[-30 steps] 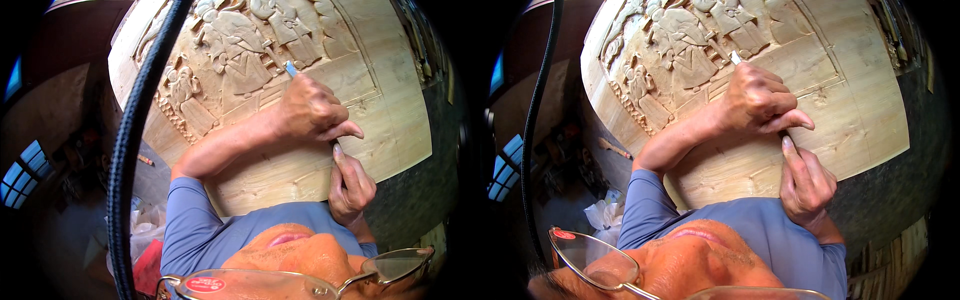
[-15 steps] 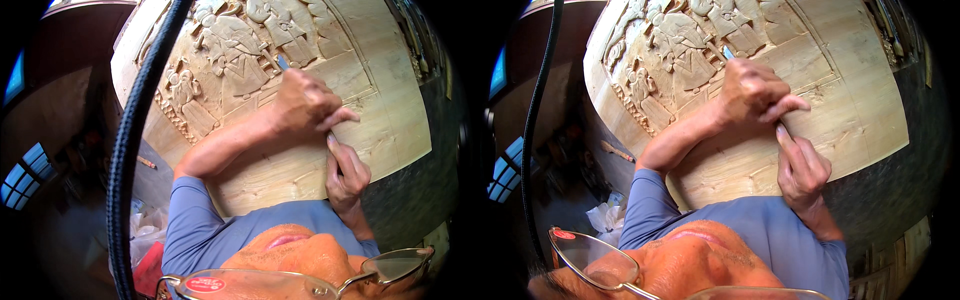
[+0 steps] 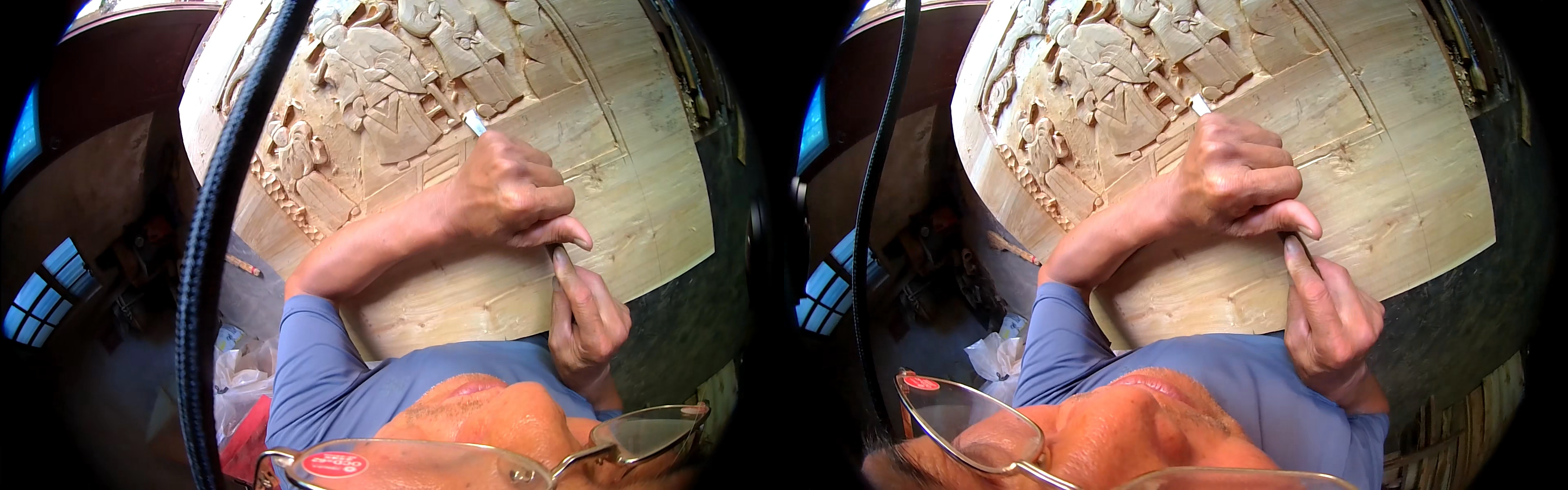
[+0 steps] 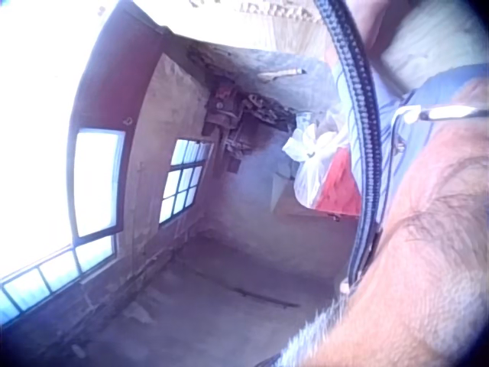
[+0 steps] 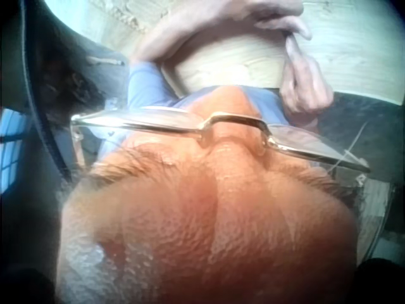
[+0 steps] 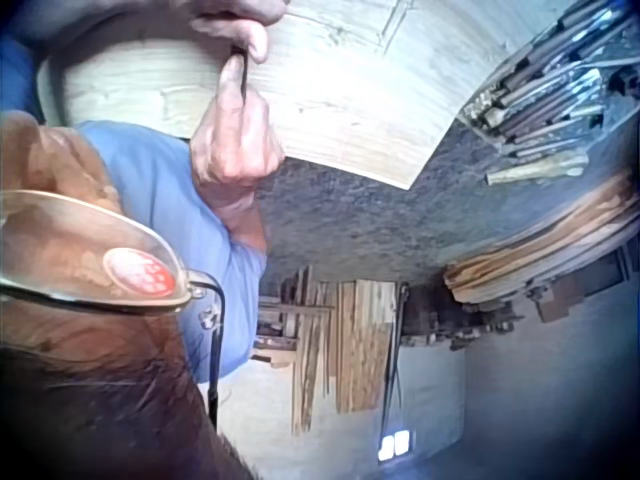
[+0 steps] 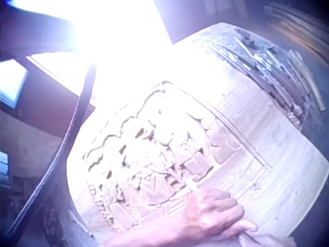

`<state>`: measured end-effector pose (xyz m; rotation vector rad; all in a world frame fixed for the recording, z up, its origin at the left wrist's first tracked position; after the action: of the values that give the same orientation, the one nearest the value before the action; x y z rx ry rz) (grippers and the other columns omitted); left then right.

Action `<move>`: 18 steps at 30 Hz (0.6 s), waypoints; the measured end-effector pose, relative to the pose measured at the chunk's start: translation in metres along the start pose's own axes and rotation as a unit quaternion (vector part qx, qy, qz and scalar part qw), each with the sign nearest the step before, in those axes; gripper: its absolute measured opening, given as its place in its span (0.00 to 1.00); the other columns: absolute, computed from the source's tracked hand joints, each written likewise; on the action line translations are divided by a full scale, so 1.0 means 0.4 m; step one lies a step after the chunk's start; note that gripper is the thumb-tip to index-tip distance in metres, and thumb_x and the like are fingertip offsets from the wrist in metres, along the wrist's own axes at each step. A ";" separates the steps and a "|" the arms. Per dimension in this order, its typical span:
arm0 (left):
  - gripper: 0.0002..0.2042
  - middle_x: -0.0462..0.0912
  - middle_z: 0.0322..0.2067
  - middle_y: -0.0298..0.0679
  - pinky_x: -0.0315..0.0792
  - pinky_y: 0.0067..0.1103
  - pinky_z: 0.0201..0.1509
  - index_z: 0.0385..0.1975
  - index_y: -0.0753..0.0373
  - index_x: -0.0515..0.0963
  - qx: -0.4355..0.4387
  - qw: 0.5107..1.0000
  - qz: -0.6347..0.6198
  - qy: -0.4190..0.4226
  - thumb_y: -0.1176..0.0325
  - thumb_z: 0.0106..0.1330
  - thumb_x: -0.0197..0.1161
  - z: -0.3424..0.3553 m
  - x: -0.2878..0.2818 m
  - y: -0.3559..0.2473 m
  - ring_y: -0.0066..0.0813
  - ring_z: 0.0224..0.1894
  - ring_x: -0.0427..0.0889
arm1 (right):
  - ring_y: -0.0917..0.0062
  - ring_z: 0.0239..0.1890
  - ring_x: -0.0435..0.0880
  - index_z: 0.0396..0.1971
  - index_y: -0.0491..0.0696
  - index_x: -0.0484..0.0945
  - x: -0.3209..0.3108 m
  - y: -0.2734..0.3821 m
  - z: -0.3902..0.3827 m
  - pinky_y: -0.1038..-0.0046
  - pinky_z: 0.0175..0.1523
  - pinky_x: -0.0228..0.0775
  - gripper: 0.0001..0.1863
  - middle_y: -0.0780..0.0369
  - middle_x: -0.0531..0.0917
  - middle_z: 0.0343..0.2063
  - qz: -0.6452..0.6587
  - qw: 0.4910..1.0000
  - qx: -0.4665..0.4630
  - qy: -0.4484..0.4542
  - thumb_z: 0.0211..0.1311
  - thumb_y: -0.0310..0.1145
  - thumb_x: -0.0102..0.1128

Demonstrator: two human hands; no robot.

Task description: The person carves a scene into a wooden board using a chisel and a mallet, striking the chisel and pushing it by hand to remove material from the surface.

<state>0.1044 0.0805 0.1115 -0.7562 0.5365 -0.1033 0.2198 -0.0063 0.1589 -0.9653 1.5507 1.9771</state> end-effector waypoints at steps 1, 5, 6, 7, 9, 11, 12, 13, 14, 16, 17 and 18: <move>0.31 0.63 0.14 0.32 0.60 0.33 0.19 0.15 0.55 0.65 0.004 1.000 -0.006 -0.002 0.49 0.67 0.81 0.002 0.001 -0.002 0.32 0.15 0.70 | 0.62 0.27 0.89 0.54 0.39 0.91 -0.004 0.005 0.000 0.65 0.33 0.82 0.25 0.54 0.88 0.31 -0.008 1.000 -0.004 0.001 0.54 0.09 0.72; 0.31 0.63 0.14 0.32 0.60 0.32 0.19 0.15 0.55 0.65 0.012 1.000 -0.021 -0.018 0.48 0.66 0.81 0.003 0.000 -0.001 0.32 0.15 0.70 | 0.60 0.28 0.88 0.56 0.38 0.89 -0.010 0.029 0.009 0.65 0.33 0.81 0.24 0.51 0.88 0.34 -0.021 1.000 -0.010 0.015 0.60 0.07 0.68; 0.31 0.63 0.14 0.32 0.60 0.32 0.19 0.15 0.55 0.65 0.013 0.999 -0.023 -0.023 0.48 0.66 0.81 0.002 -0.002 0.000 0.32 0.15 0.70 | 0.60 0.28 0.88 0.56 0.38 0.89 -0.008 0.033 0.011 0.65 0.33 0.81 0.24 0.51 0.88 0.34 -0.027 0.999 -0.014 0.013 0.60 0.07 0.68; 0.31 0.63 0.14 0.32 0.60 0.32 0.19 0.15 0.55 0.65 0.011 1.000 -0.015 -0.018 0.48 0.66 0.81 0.001 -0.002 0.002 0.32 0.15 0.70 | 0.60 0.28 0.88 0.56 0.38 0.89 -0.002 0.034 0.012 0.65 0.33 0.81 0.24 0.50 0.89 0.34 -0.029 0.999 -0.019 0.010 0.60 0.07 0.68; 0.31 0.63 0.14 0.32 0.60 0.32 0.19 0.15 0.55 0.64 0.009 1.000 -0.001 -0.008 0.48 0.67 0.81 0.000 -0.003 0.003 0.32 0.15 0.70 | 0.59 0.28 0.89 0.55 0.37 0.89 0.008 0.027 0.007 0.64 0.34 0.81 0.23 0.50 0.89 0.35 -0.024 1.000 -0.020 0.000 0.59 0.07 0.68; 0.31 0.64 0.14 0.32 0.60 0.32 0.18 0.14 0.54 0.64 0.001 1.000 0.014 0.002 0.48 0.66 0.81 0.001 -0.001 0.003 0.32 0.15 0.70 | 0.59 0.29 0.90 0.55 0.37 0.89 0.018 0.018 0.000 0.64 0.34 0.82 0.23 0.49 0.89 0.35 -0.019 1.000 -0.025 -0.006 0.58 0.07 0.69; 0.31 0.64 0.14 0.32 0.60 0.32 0.18 0.14 0.54 0.64 -0.004 1.000 0.021 0.006 0.48 0.66 0.81 0.001 0.001 0.004 0.32 0.15 0.70 | 0.58 0.30 0.90 0.55 0.36 0.88 0.025 0.011 -0.004 0.64 0.35 0.82 0.23 0.49 0.90 0.36 -0.014 0.999 -0.029 -0.008 0.58 0.07 0.69; 0.32 0.65 0.14 0.32 0.60 0.32 0.18 0.14 0.54 0.64 -0.011 1.000 0.026 0.005 0.48 0.66 0.81 0.001 0.000 0.008 0.32 0.15 0.70 | 0.58 0.30 0.91 0.55 0.36 0.88 0.031 0.005 -0.010 0.64 0.35 0.83 0.23 0.49 0.90 0.36 -0.009 0.999 -0.032 -0.012 0.58 0.07 0.69; 0.32 0.65 0.13 0.32 0.60 0.32 0.18 0.13 0.54 0.64 -0.018 0.999 0.031 0.005 0.48 0.66 0.81 0.000 -0.001 0.012 0.32 0.15 0.70 | 0.59 0.29 0.90 0.55 0.37 0.89 0.038 0.000 -0.013 0.64 0.34 0.82 0.24 0.49 0.90 0.36 -0.009 0.999 -0.037 -0.021 0.57 0.08 0.70; 0.32 0.65 0.13 0.32 0.60 0.32 0.18 0.13 0.54 0.64 -0.030 0.999 0.042 0.005 0.48 0.66 0.81 0.000 -0.002 0.018 0.32 0.15 0.70 | 0.60 0.27 0.89 0.56 0.40 0.90 0.049 -0.009 -0.014 0.64 0.31 0.81 0.25 0.49 0.89 0.35 -0.006 0.998 -0.047 -0.038 0.55 0.11 0.72; 0.32 0.65 0.13 0.32 0.60 0.32 0.19 0.13 0.54 0.64 -0.035 0.998 0.047 0.006 0.48 0.66 0.81 0.002 -0.002 0.020 0.32 0.15 0.70 | 0.60 0.27 0.89 0.56 0.40 0.90 0.053 -0.013 -0.016 0.64 0.31 0.81 0.25 0.49 0.89 0.36 -0.004 0.998 -0.046 -0.040 0.55 0.11 0.72; 0.32 0.65 0.12 0.32 0.61 0.32 0.19 0.13 0.54 0.64 -0.039 0.998 0.052 0.008 0.48 0.66 0.81 0.004 -0.002 0.022 0.32 0.15 0.70 | 0.60 0.28 0.89 0.56 0.40 0.90 0.057 -0.016 -0.017 0.64 0.32 0.81 0.25 0.49 0.89 0.36 -0.001 0.998 -0.044 -0.042 0.55 0.11 0.72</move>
<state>0.1034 0.0880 0.1068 -0.8027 0.5957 0.0081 0.2112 -0.0129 0.1369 -0.9050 1.4267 2.0729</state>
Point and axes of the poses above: each hand's wrist, its own z-axis towards the middle knuckle, its own x-axis out of the palm, y = z × x, the point moved 10 cm from there along z, towards the middle knuckle
